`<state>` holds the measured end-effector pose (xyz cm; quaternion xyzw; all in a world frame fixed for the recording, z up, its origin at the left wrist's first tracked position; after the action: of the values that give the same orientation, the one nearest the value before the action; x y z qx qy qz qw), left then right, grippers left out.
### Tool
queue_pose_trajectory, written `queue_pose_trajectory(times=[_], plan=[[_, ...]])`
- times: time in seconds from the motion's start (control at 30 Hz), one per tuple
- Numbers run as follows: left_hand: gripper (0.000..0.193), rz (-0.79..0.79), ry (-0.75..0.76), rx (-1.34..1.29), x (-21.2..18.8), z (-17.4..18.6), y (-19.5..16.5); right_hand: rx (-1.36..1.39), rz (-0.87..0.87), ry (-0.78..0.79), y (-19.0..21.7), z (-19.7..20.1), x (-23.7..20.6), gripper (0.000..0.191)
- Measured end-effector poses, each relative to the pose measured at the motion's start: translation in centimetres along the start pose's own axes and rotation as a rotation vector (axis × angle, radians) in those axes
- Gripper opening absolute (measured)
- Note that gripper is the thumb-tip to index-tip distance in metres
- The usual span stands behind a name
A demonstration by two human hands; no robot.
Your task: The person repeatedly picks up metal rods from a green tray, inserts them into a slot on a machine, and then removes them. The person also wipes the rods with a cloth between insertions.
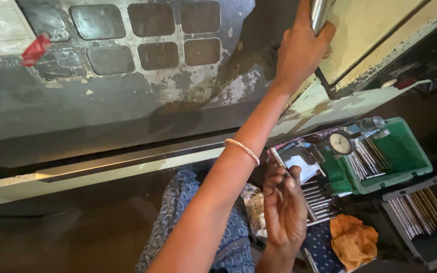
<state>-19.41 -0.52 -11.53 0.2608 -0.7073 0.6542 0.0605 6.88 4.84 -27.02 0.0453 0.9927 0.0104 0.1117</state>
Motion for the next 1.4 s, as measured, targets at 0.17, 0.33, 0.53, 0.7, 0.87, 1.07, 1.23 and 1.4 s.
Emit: queue_pose_trajectory(times=[0.17, 0.33, 0.53, 0.7, 0.87, 1.07, 1.23, 1.4], plan=[[0.054, 0.042, 0.013, 0.025, 0.2, -0.5, 0.5, -0.076, 0.039, -0.016, 0.5, -0.3, -0.4, 0.035], [0.048, 0.013, 0.003, -0.002, 0.3, -0.5, 0.7, -0.098, 0.037, -0.078, 0.2, -0.5, -0.6, 0.037], [0.044, -0.013, -0.007, -0.023, 0.1, -0.6, 0.7, -0.137, -0.006, -0.005, -0.1, -1.4, -0.8, 0.030], [0.042, 0.006, 0.001, -0.015, 0.1, -0.8, 0.8, -0.091, -0.015, -0.048, 0.1, -1.1, -1.0, 0.032], [0.043, -0.005, 0.003, -0.014, 0.0, -0.8, 0.7, -0.083, -0.004, -0.053, 0.2, -1.1, -1.0, 0.031], [0.047, 0.014, 0.005, 0.004, -0.1, -0.8, 0.7, -0.039, -0.023, -0.008, 0.0, -1.2, -1.1, 0.036], [0.049, 0.025, 0.008, 0.007, -0.2, -1.0, 0.6, -0.001, -0.045, 0.068, -0.1, -1.5, -1.2, 0.042], [0.053, 0.018, 0.011, -0.018, -0.4, -0.4, 0.1, -0.004, -0.034, -0.025, -0.3, -1.1, -1.2, 0.042]])
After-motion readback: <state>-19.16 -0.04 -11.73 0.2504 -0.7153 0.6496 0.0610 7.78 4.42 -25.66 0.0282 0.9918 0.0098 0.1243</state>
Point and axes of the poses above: each hand's wrist, its own x-axis towards the middle knuckle, its own z-axis out of the back of the hand, y = z × x, the point moved 7 cm from there along x, towards the middle knuckle, and after that the axes turned 7 degrees about -y, right-handed, at the moved point
